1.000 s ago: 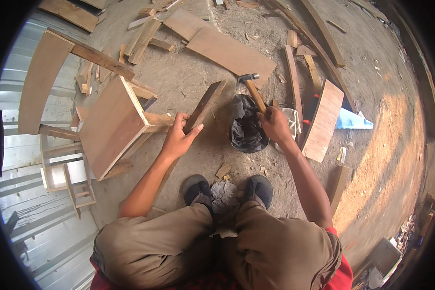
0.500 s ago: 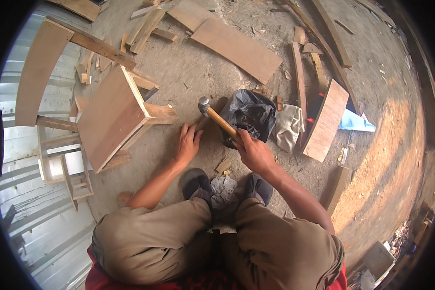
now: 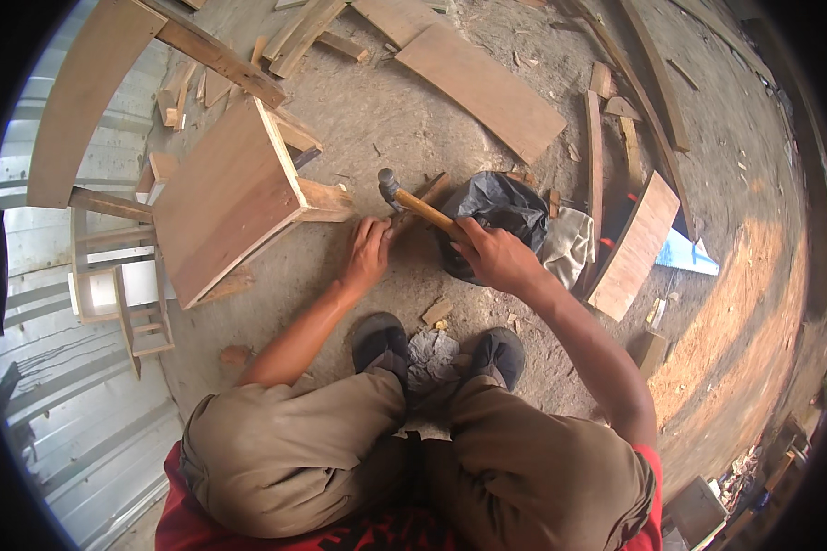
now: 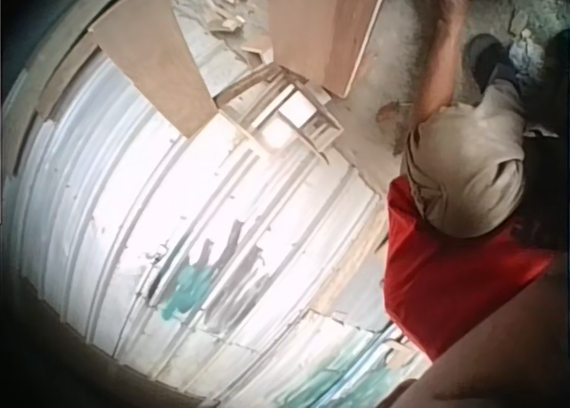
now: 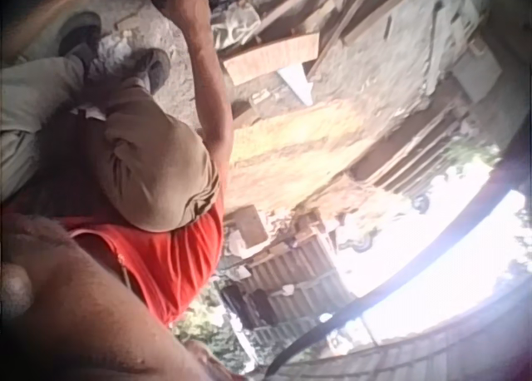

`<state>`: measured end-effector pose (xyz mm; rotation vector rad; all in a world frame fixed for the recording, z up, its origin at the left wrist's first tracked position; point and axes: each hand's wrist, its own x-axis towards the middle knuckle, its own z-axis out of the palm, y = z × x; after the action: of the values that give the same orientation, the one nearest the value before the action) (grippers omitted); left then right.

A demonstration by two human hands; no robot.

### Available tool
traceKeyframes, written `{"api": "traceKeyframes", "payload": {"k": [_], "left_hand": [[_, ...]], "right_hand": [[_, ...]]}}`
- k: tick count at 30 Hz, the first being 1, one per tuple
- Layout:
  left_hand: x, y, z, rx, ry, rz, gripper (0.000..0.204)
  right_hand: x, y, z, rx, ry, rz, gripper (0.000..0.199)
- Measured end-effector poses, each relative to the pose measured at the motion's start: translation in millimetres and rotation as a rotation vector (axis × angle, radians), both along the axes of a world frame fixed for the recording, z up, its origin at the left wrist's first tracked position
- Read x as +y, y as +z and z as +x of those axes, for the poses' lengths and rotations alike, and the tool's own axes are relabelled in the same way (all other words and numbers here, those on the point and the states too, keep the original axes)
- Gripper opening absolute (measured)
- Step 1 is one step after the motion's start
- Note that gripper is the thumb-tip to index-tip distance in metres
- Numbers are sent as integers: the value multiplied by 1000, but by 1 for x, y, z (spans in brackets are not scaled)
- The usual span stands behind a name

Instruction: The person uses a hammer to pry apart and break wooden pieces from a disassembled chair or stool. They repeatedly strike joints and legs to separate components, then switch to a hand saw to cut a wooden plank into smaller pieces.

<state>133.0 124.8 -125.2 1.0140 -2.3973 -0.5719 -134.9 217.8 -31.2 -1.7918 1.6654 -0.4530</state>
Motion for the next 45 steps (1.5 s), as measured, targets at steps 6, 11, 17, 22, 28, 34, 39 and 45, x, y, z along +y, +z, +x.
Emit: {"api": "traceKeyframes", "payload": {"k": [6, 11, 17, 22, 28, 34, 39, 45], "left_hand": [[-13, -4, 12, -75, -1, -1, 19], [-10, 4, 8, -92, -11, -30, 38], [-7, -9, 14, -138, 42, 72, 50], [8, -13, 22, -283, 83, 63, 54], [-3, -3, 19, -229, 51, 166, 58], [-2, 6, 16, -291, 37, 200, 62], [-4, 10, 18, -312, 3, 228, 58], [-5, 12, 14, -269, 13, 318, 56]], "right_hand": [[-41, 22, -11, 220, 219, 59, 40], [-77, 41, -26, 248, 353, 73, 35], [-95, 59, -20, 560, 627, 103, 30], [-82, 48, -29, 633, 718, -48, 24], [-118, 71, -22, 696, 723, 178, 16], [-146, 60, -27, 653, 825, 185, 13], [-195, 65, -8, 709, 936, 230, 14], [-232, 39, -17, 853, 961, 217, 12]]}}
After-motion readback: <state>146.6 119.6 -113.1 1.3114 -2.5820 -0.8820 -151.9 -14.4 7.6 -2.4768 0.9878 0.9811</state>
